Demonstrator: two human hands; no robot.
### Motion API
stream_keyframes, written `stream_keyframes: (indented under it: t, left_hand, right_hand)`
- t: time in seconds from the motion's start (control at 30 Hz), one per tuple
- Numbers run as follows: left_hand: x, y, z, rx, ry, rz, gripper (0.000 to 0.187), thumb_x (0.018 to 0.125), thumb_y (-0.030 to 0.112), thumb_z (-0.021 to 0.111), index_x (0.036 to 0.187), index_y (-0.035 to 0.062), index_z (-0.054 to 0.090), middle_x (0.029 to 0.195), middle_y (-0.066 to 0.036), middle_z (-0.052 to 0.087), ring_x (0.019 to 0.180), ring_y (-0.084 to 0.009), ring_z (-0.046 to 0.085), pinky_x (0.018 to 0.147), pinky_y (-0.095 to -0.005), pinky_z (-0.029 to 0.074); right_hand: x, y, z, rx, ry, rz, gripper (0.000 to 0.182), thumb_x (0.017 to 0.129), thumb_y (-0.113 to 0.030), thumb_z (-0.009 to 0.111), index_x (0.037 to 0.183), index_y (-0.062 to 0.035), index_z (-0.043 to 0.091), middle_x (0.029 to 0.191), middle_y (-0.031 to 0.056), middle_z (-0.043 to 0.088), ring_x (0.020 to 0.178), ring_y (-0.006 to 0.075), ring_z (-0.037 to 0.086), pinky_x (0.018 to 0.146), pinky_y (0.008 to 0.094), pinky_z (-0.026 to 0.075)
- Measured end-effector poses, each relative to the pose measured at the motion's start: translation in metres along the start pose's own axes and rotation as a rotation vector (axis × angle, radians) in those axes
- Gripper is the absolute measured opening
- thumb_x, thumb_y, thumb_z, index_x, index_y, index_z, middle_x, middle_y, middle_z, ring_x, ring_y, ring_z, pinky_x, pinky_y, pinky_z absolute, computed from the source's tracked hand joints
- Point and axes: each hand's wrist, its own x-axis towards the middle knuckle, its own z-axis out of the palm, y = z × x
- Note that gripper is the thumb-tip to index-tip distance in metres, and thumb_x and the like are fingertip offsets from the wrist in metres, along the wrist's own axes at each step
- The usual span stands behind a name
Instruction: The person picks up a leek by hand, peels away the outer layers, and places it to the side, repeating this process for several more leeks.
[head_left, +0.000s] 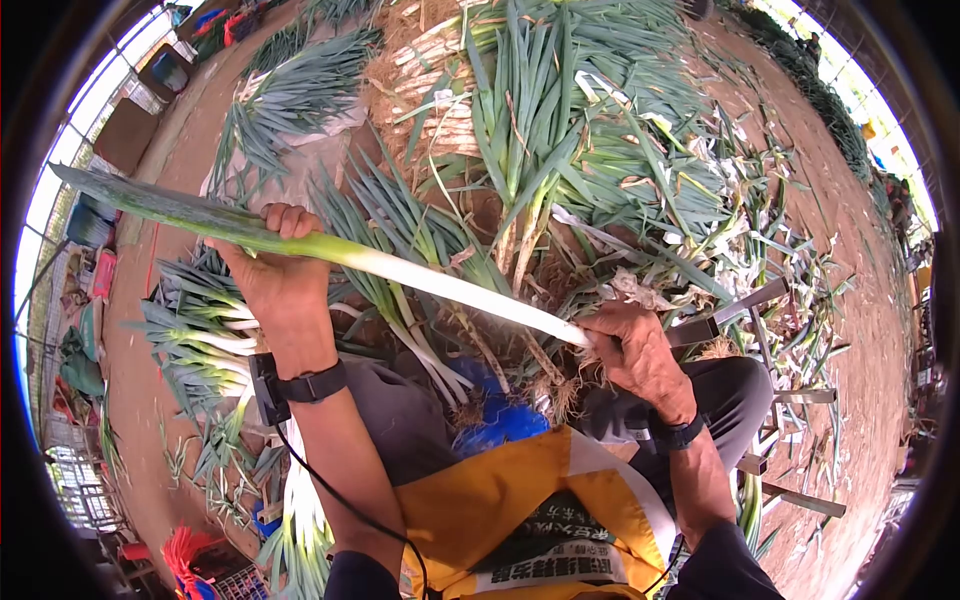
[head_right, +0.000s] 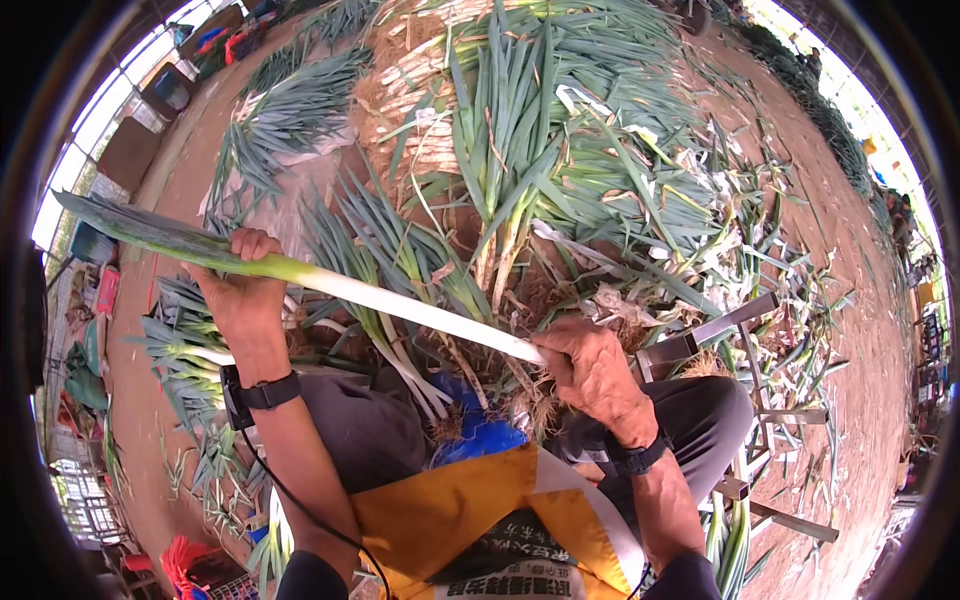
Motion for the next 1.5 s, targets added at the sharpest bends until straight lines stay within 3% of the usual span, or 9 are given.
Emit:
stream_keyframes:
  t: [0.17,0.37,0.73,0.93,0.97,1.17,1.27,1.33,1.5]
  left_hand:
    - [0.001,-0.003,-0.001,-0.068,-0.081,-0.069,0.038,0.088,0.036,0.060,0.085,0.0034,0.041,0.076,-0.005,0.037,0.067,-0.0179,0.036,0.064,-0.0318,0.034]
    - [-0.001,-0.005,0.000,-0.072,-0.270,-0.154,0.035,0.092,0.035,0.055,0.092,0.0015,0.045,0.076,-0.005,0.040,0.066,-0.0165,0.038,0.065,-0.0304,0.035]
    - [-0.004,-0.013,0.007,-0.094,-0.355,-0.259,0.027,0.090,0.025,0.054,0.096,0.0004,0.043,0.075,-0.005,0.041,0.064,-0.0153,0.039,0.063,-0.0295,0.036]
    - [-0.008,-0.012,0.013,-0.107,-0.394,-0.246,0.022,0.088,0.017,0.056,0.093,0.0018,0.042,0.070,-0.003,0.041,0.057,-0.0131,0.041,0.057,-0.0275,0.038]
    - [-0.008,-0.011,0.014,-0.116,-0.411,-0.250,0.021,0.088,0.016,0.056,0.093,0.0021,0.042,0.069,-0.002,0.041,0.056,-0.0126,0.041,0.057,-0.0271,0.038]
    - [-0.002,-0.004,0.008,-0.183,-0.502,-0.284,0.022,0.089,0.019,0.058,0.097,0.0043,0.044,0.070,0.000,0.043,0.053,-0.0101,0.042,0.053,-0.0254,0.038]
    - [0.001,0.000,0.004,-0.191,-0.539,-0.261,0.024,0.090,0.022,0.060,0.098,0.0049,0.045,0.070,0.001,0.044,0.052,-0.0094,0.044,0.052,-0.0248,0.039]
    - [0.003,0.002,0.003,-0.176,-0.582,-0.257,0.028,0.090,0.026,0.063,0.099,0.0057,0.046,0.070,0.001,0.047,0.053,-0.0092,0.046,0.051,-0.0246,0.040]
    - [0.001,-0.001,0.002,-0.228,-0.606,-0.296,0.030,0.092,0.031,0.061,0.099,0.0057,0.047,0.071,0.001,0.047,0.054,-0.0094,0.044,0.052,-0.0253,0.038]
  right_hand:
    - [-0.005,0.008,0.014,-0.033,-0.028,-0.033,0.020,0.073,0.002,0.062,0.092,0.0024,0.069,0.079,0.0170,0.064,0.072,0.0359,0.063,0.065,0.0414,0.050]
    - [-0.007,0.004,0.018,0.003,-0.128,-0.098,0.025,0.065,0.005,0.061,0.089,0.0040,0.066,0.076,0.0185,0.061,0.071,0.0377,0.061,0.063,0.0416,0.049]
    - [-0.014,0.016,0.033,0.076,-0.225,-0.037,0.020,0.061,0.006,0.057,0.080,0.0020,0.063,0.077,0.0191,0.062,0.075,0.0393,0.062,0.066,0.0420,0.050]
    - [-0.018,0.022,0.028,0.396,-0.206,0.160,0.017,0.074,0.004,0.057,0.088,0.0028,0.066,0.083,0.0157,0.067,0.074,0.0285,0.065,0.067,0.0354,0.050]
    - [-0.019,0.024,0.027,0.399,-0.200,0.138,0.013,0.082,0.001,0.059,0.091,0.0027,0.067,0.084,0.0142,0.067,0.077,0.0225,0.065,0.068,0.0326,0.049]
    - [-0.019,0.021,0.011,0.602,-0.496,0.269,0.019,0.093,-0.010,0.061,0.105,0.0037,0.067,0.088,0.0094,0.063,0.084,0.0158,0.060,0.074,0.0312,0.047]
    - [-0.036,0.013,0.019,0.657,-0.214,0.273,0.020,0.092,-0.012,0.064,0.106,0.0036,0.066,0.088,0.0079,0.062,0.082,0.0152,0.058,0.071,0.0309,0.046]
    - [-0.026,0.010,0.001,0.569,-0.462,0.325,0.026,0.087,-0.013,0.069,0.106,0.0038,0.067,0.090,0.0069,0.063,0.082,0.0141,0.057,0.070,0.0286,0.044]
    - [-0.024,0.000,0.009,0.555,-0.443,0.276,0.019,0.078,-0.002,0.061,0.094,0.0044,0.068,0.073,0.0081,0.063,0.066,0.0144,0.057,0.062,0.0281,0.044]
